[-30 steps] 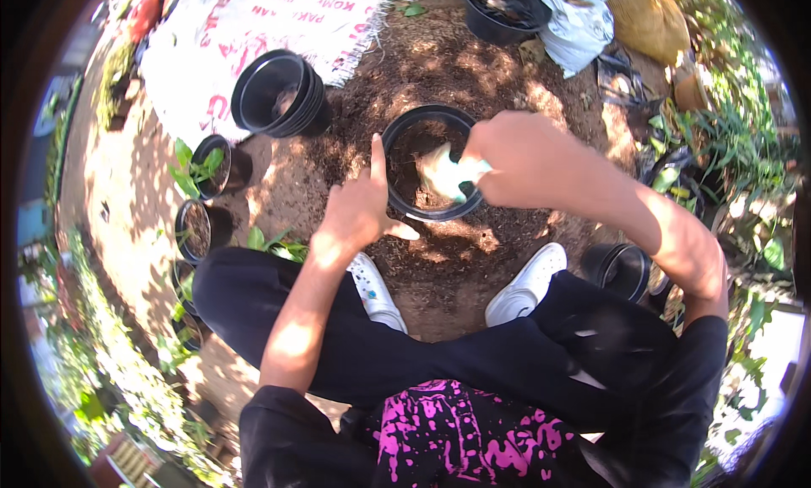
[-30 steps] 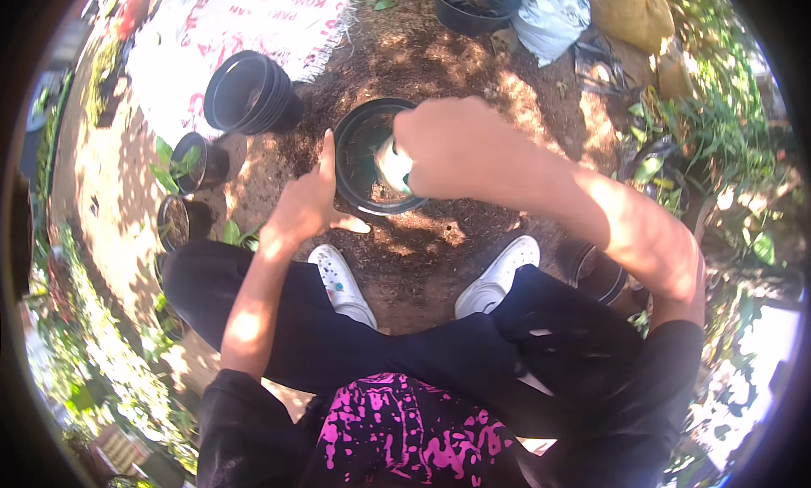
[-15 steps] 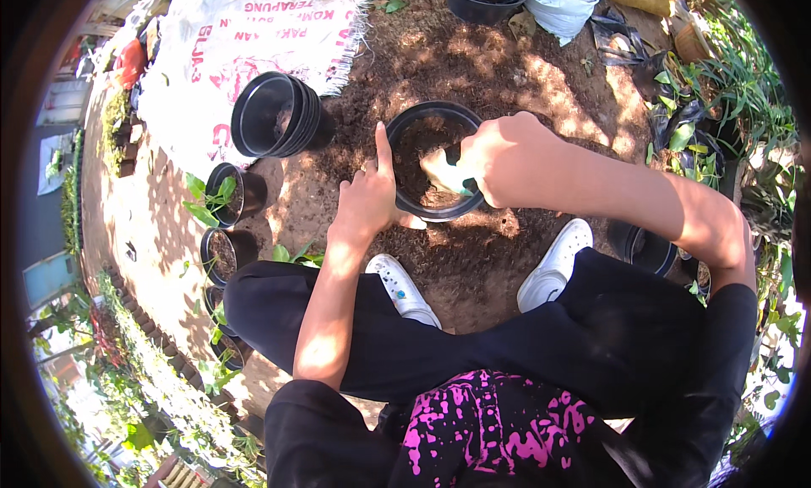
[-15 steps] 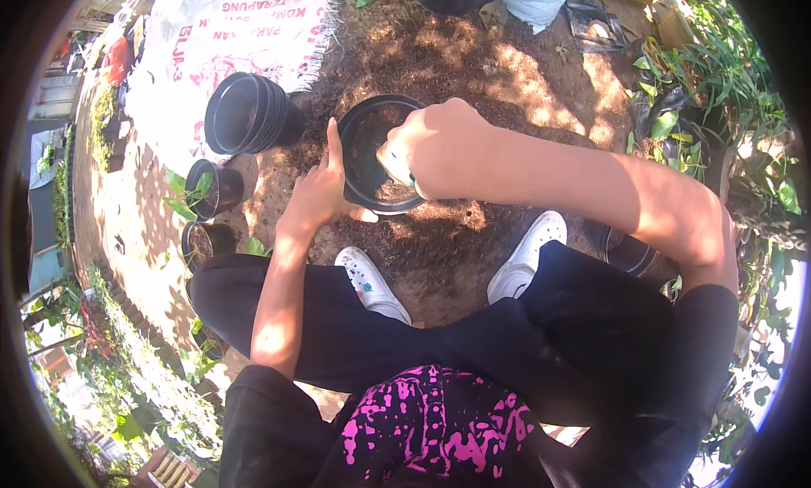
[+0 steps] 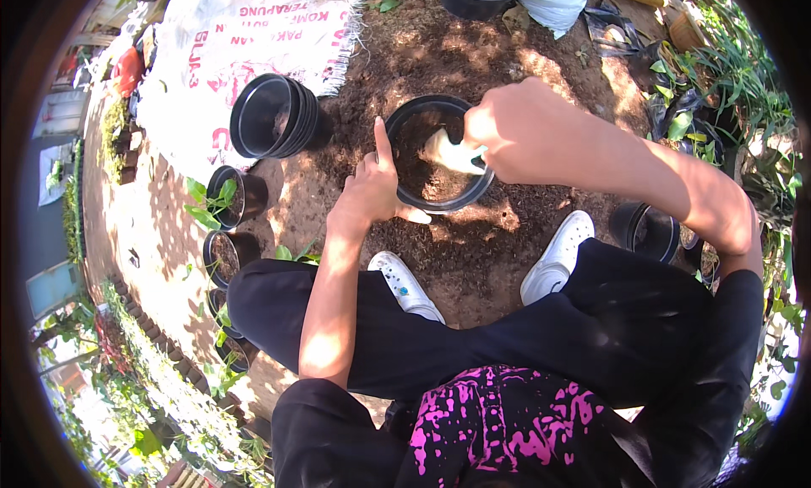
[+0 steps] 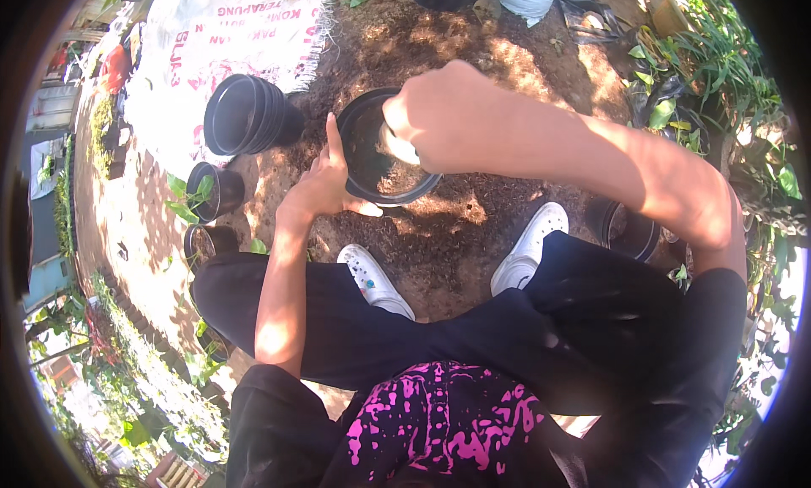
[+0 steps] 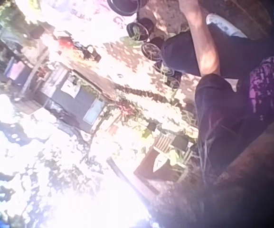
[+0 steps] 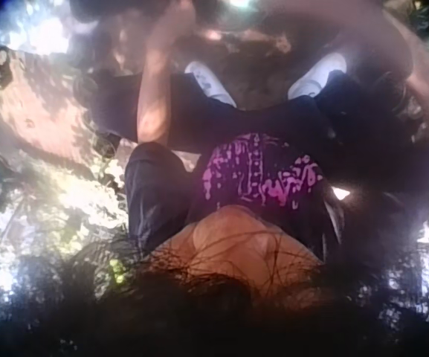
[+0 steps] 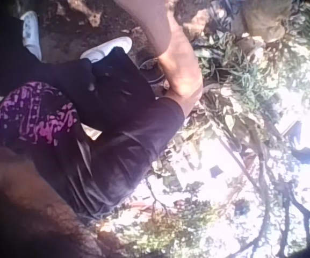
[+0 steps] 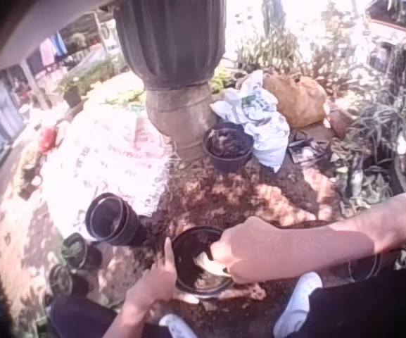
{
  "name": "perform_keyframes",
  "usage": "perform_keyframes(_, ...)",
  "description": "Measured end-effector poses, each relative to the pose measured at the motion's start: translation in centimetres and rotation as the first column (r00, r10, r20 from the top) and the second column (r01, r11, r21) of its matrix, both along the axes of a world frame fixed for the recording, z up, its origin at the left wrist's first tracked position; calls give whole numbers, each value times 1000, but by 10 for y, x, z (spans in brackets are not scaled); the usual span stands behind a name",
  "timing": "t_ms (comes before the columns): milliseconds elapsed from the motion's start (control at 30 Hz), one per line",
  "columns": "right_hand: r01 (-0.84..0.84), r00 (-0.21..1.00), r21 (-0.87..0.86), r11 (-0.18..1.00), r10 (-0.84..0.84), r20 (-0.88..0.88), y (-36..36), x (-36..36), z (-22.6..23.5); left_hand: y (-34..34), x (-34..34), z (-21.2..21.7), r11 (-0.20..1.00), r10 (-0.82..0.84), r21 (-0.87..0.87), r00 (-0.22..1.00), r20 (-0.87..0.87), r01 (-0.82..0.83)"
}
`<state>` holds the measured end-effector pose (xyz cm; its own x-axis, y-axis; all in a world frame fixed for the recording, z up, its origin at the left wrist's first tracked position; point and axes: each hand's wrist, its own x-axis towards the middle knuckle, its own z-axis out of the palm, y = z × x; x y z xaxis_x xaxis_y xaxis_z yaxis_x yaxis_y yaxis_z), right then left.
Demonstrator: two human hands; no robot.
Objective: The person uses a trowel to fill a black plastic pot with soil and then presses the soil down by hand.
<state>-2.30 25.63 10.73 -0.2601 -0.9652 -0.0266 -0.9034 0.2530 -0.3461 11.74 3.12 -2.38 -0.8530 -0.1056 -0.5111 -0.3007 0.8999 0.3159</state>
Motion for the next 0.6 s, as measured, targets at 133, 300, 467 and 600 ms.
perform_keyframes(133,26,999,56,998,-28,30,1,3,2,-2,-4,-4,1000,-19,-7,999,27,19)
perform_keyframes(300,57,983,106,993,-75,170,2,-3,-15,1,-1,-2,1000,-18,13,999,-33,19)
perform_keyframes(467,28,997,21,999,-29,72,2,8,0,-2,-3,-1,1000,-20,-1,1000,11,20)
perform_keyframes(600,7,1000,177,984,-12,27,-1,13,-15,3,-13,22,998,30,47,977,209,-40)
